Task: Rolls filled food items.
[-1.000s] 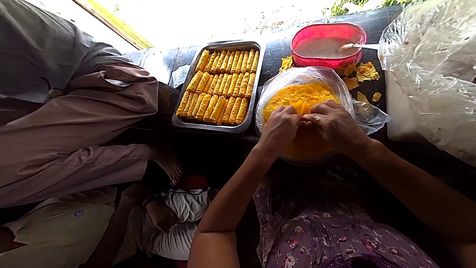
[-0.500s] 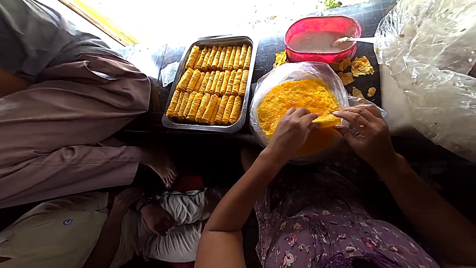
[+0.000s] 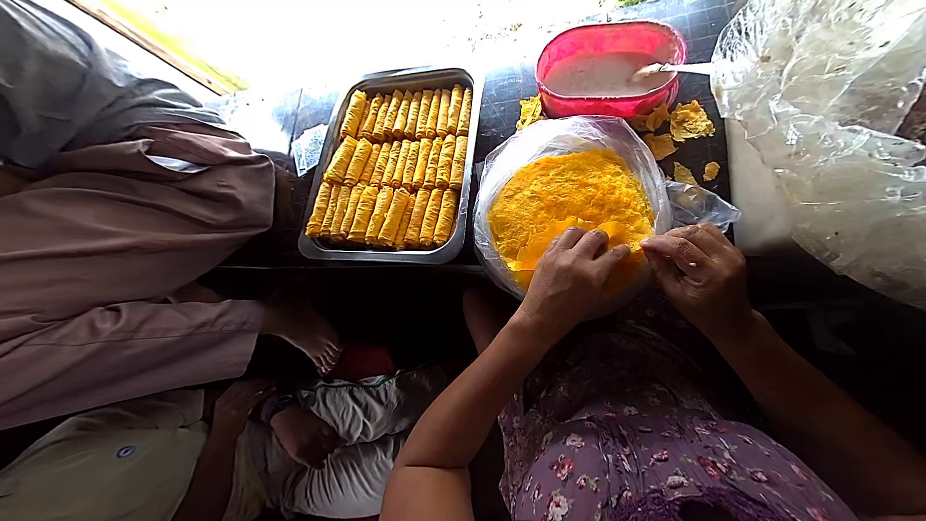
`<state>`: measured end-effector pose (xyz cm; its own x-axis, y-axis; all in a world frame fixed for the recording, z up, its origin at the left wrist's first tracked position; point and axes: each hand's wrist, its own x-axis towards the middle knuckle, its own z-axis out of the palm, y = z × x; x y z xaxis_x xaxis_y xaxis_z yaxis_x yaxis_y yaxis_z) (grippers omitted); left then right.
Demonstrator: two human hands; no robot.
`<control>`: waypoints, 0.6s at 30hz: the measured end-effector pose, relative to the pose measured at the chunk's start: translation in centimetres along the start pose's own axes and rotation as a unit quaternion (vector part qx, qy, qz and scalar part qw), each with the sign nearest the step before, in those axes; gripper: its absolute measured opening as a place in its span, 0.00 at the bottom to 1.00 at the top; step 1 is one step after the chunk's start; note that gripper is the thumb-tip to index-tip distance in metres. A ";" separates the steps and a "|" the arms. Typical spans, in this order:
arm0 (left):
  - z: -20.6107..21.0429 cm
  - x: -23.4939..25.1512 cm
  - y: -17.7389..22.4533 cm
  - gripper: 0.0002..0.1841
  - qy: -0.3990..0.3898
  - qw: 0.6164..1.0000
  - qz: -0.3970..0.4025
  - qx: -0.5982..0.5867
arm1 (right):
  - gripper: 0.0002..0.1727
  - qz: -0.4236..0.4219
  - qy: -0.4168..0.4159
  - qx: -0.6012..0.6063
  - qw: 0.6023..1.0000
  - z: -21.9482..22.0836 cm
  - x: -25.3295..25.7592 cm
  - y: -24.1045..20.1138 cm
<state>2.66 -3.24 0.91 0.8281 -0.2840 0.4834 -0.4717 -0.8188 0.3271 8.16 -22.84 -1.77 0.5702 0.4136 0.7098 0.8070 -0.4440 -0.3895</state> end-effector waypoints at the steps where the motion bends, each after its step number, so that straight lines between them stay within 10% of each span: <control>1: 0.0 0.0 0.0 0.11 -0.001 1.000 0.001 0.003 | 0.08 0.000 0.007 0.005 1.000 0.2 0.2 -0.4; 10: -2.3 -0.9 -0.7 0.10 0.028 0.989 -0.076 -0.123 | 0.10 -0.039 -0.037 0.030 0.998 1.7 1.4 -2.3; 18: -4.5 -1.8 -1.9 0.11 -0.022 0.996 -0.082 0.007 | 0.17 -0.051 -0.164 -0.020 0.985 1.1 3.7 -3.1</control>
<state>0.74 1.10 3.11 0.9060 -0.1673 0.3889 -0.3255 -0.8627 0.3871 7.91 -19.02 1.40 0.5107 0.6898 0.5133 0.8597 -0.4144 -0.2985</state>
